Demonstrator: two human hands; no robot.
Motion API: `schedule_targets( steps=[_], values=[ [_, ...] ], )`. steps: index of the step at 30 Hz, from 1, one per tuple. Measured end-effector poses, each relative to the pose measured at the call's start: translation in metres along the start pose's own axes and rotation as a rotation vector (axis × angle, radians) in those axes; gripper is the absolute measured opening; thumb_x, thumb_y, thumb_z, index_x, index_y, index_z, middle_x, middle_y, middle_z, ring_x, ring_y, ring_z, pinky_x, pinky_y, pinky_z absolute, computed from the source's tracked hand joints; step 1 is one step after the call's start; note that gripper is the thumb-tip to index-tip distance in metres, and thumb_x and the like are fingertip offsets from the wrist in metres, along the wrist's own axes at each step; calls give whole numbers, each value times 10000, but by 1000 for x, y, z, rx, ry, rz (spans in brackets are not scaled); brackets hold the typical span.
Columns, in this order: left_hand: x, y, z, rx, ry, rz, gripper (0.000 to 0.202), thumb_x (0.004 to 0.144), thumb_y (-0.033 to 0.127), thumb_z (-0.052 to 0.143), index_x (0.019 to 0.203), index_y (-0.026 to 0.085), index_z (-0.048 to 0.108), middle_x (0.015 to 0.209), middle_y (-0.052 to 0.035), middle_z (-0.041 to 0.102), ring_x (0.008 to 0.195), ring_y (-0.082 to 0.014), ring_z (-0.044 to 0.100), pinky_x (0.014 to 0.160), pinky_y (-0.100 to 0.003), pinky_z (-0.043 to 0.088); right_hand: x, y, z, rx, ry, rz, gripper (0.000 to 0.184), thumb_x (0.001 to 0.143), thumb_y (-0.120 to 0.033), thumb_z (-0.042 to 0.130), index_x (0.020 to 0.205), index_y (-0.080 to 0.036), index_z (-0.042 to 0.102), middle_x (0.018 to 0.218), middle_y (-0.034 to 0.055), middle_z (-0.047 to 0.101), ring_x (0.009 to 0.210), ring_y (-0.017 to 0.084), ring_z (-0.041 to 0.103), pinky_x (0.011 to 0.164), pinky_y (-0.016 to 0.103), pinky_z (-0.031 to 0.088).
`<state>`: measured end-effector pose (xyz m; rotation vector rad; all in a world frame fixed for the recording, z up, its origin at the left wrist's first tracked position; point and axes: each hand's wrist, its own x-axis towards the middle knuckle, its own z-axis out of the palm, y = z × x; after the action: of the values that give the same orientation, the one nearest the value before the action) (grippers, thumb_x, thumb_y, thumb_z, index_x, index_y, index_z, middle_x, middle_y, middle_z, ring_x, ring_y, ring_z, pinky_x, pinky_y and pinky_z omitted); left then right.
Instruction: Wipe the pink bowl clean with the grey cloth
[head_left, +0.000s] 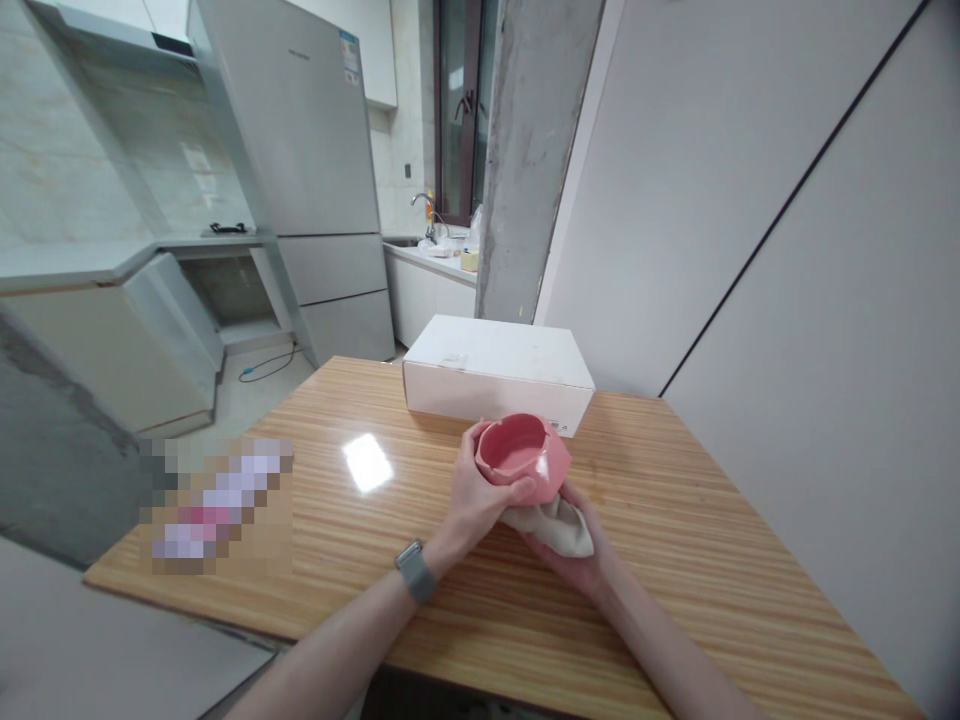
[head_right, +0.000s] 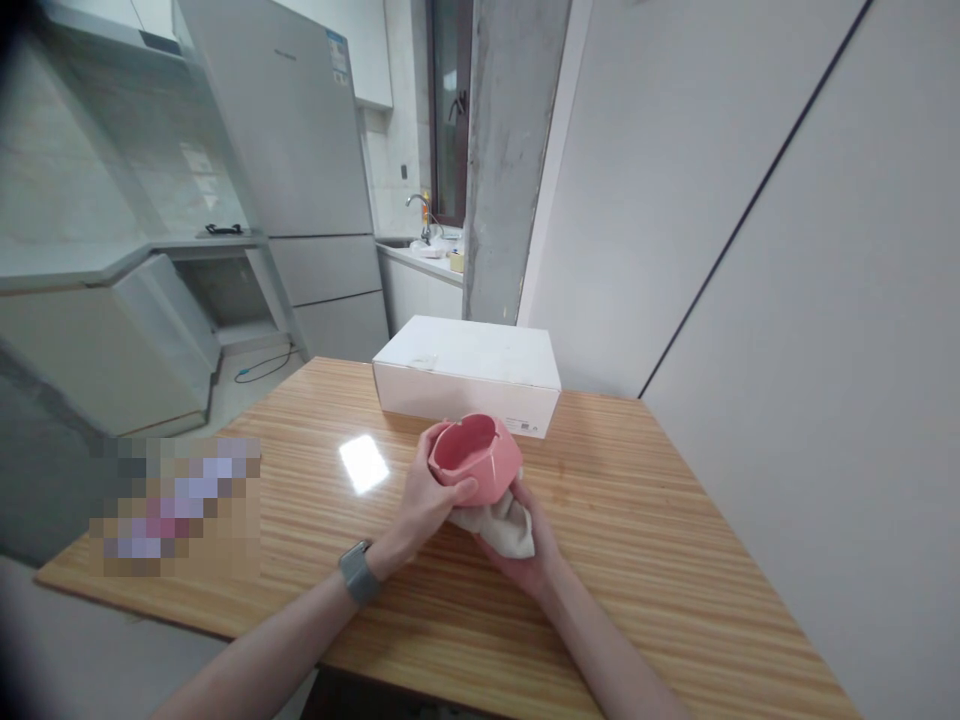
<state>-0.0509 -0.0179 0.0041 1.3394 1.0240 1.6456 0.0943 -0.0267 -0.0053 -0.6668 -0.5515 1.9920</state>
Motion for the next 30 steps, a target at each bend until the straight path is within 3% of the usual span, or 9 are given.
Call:
schedule_targets(
  steps=[4, 7, 10, 16, 18, 21, 23, 26, 30],
  values=[
    [2, 2, -7, 285, 25, 157, 1007, 424, 342, 876, 1287, 202, 377, 1329, -118, 481, 1234, -289, 463, 1051, -434, 367, -4, -7, 5, 9, -18, 120, 318, 892, -374, 532, 1078, -140, 639, 941, 64, 733, 888, 194, 689, 821, 307, 531],
    [2, 4, -9, 345, 17, 190, 1024, 428, 342, 872, 1298, 199, 351, 1311, -122, 492, 1209, -285, 490, 1026, -432, 400, -16, -19, 2, -42, 42, 164, 304, 883, -328, 549, 1101, -133, 635, 967, 65, 730, 975, 205, 669, 898, 319, 507],
    [-1, 7, -7, 341, -20, 170, 993, 442, 318, 868, 1287, 209, 358, 1247, -91, 544, 1130, -252, 551, 957, -387, 459, -42, -35, -14, -186, 164, 204, 326, 831, -309, 620, 1104, -131, 636, 981, 75, 728, 977, 216, 670, 921, 318, 499],
    [-6, 7, 7, 276, -98, 57, 892, 465, 271, 866, 1228, 219, 406, 1161, -54, 603, 1046, -213, 595, 901, -350, 483, -104, -73, -64, -667, 346, 237, 465, 747, -447, 672, 1127, -184, 619, 1038, 101, 709, 908, 258, 685, 843, 366, 532],
    [-7, 5, 17, 231, -123, 30, 890, 464, 268, 871, 1223, 216, 408, 1153, -57, 610, 1043, -211, 596, 905, -352, 477, -116, -83, -85, -929, 375, 83, 507, 717, -487, 662, 1139, -212, 604, 1087, 85, 691, 944, 265, 669, 824, 360, 532],
    [-7, 2, 38, 179, -188, 4, 899, 452, 292, 882, 1221, 218, 422, 1149, -60, 615, 1038, -215, 597, 907, -360, 469, -122, -93, -115, -1349, 593, -232, 547, 605, -496, 672, 1060, -196, 622, 1043, 96, 697, 973, 305, 646, 849, 383, 502],
    [-5, -1, 57, 123, -241, -6, 906, 442, 289, 887, 1218, 222, 425, 1151, -56, 614, 1039, -210, 595, 908, -353, 465, -121, -96, -128, -1506, 690, -350, 573, 594, -502, 635, 1075, -194, 598, 1055, 108, 687, 1003, 319, 627, 886, 408, 469],
    [-1, -10, 88, 41, -309, -3, 928, 424, 291, 892, 1217, 219, 415, 1164, -56, 600, 1046, -204, 586, 909, -338, 460, -119, -96, -134, -1599, 723, -401, 627, 620, -502, 579, 1162, -191, 536, 1118, 114, 659, 1038, 310, 607, 908, 413, 437],
    [7, -29, 122, 52, -339, 19, 946, 409, 338, 888, 1215, 209, 408, 1173, -66, 579, 1046, -213, 574, 913, -350, 445, -118, -100, -136, -1643, 753, -359, 652, 648, -479, 540, 1232, -194, 478, 914, 66, 696, 873, 285, 652, 777, 381, 471]
  ],
)
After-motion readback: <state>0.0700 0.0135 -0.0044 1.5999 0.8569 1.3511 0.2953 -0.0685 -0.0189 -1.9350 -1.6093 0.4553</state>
